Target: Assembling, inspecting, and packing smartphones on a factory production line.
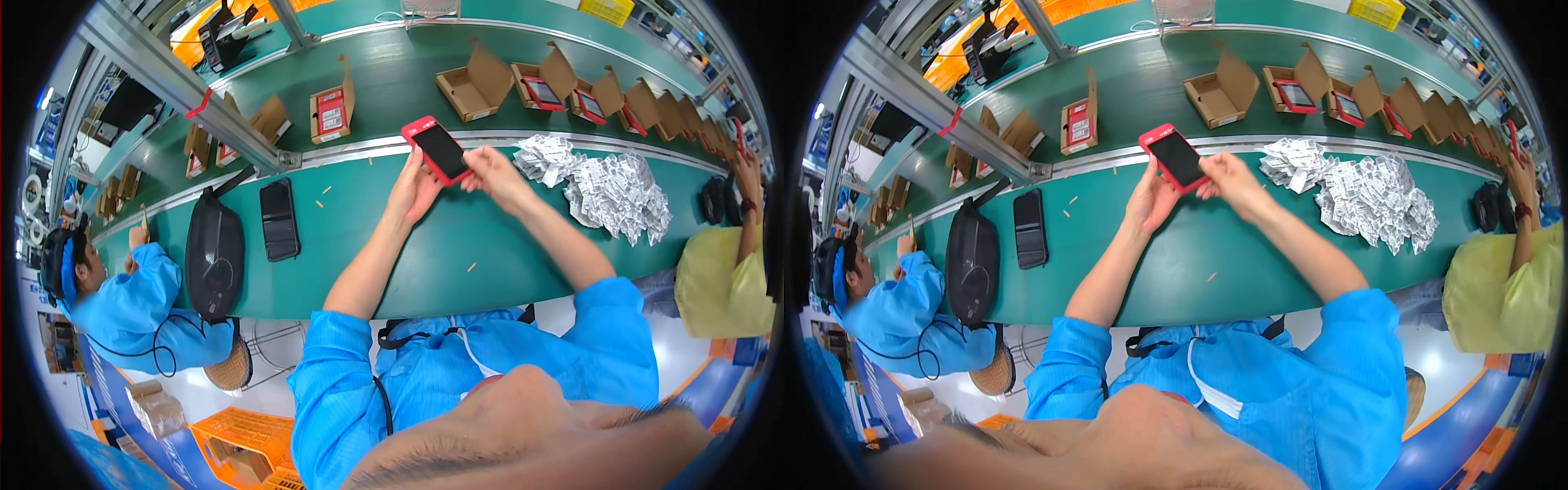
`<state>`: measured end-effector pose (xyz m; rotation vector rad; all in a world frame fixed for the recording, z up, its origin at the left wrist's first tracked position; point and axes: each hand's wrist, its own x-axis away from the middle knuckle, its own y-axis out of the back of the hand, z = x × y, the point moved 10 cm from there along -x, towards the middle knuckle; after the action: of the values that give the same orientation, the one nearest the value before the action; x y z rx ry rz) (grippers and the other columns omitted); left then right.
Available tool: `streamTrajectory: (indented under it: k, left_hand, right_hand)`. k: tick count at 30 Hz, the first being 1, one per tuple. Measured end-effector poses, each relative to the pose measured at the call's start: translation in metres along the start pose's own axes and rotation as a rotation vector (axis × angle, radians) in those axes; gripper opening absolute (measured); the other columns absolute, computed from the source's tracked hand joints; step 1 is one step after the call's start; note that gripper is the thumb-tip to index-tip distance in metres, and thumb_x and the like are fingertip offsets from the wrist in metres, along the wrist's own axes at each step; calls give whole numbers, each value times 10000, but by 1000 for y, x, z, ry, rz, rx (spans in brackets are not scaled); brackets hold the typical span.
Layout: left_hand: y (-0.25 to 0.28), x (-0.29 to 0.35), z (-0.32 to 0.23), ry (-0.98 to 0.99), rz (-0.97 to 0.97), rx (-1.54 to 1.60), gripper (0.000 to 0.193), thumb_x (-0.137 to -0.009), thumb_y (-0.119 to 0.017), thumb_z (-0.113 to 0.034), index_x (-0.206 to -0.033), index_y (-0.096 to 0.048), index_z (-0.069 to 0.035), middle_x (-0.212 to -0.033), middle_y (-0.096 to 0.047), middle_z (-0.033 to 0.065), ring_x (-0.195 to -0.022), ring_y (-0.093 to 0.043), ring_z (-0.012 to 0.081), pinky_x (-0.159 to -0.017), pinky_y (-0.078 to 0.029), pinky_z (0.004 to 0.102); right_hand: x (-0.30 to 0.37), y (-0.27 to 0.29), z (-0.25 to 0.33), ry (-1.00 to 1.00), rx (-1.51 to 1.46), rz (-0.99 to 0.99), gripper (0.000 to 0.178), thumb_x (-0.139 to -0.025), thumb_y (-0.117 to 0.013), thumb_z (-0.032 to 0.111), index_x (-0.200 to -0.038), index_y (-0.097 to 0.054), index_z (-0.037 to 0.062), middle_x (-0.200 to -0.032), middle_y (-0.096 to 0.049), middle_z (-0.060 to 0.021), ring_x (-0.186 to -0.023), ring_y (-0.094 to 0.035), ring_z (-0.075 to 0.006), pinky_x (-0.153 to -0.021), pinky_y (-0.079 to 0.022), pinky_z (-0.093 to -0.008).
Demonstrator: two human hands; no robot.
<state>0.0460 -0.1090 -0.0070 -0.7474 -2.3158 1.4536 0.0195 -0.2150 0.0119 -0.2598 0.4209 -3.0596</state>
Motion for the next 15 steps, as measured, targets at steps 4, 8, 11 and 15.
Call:
streamTrajectory:
  k: [4,8,11,15]
  left_hand:
    - [-11,1,-5,-22,58,-158,566,-922,-470,-424,-1306,-371,-21,-1287,-463,167,-1207,-447,265,-1037,-340,426]
    - [-17,5,-3,-30,78,-215,615,-903,-480,-467,-1305,-369,-15,-1275,-472,176,-1197,-456,273,-1028,-350,437]
    - [-14,4,-4,-25,61,-304,638,-891,-482,-499,-1291,-382,-11,-1247,-492,185,-1188,-466,280,-1012,-368,442]
    - [-16,4,-9,-41,48,-322,589,-908,-467,-475,-1261,-406,-8,-1176,-535,194,-1149,-504,302,-988,-396,444]
  right_hand:
    - [16,-12,-13,33,-175,-8,235,-948,-496,260,-991,-458,32,-819,-586,-84,-687,-587,-141,-584,-467,-245]
    - [19,-20,-39,-64,-525,111,284,-939,-503,312,-998,-507,34,-869,-589,-60,-739,-587,-125,-620,-478,-229]
    - [23,-27,-54,-213,-684,98,309,-933,-509,319,-1025,-521,24,-901,-590,-58,-761,-590,-119,-677,-499,-225]
    - [28,-40,-40,-166,-633,183,342,-928,-526,291,-1111,-498,4,-968,-595,-57,-823,-600,-116,-747,-512,-227]
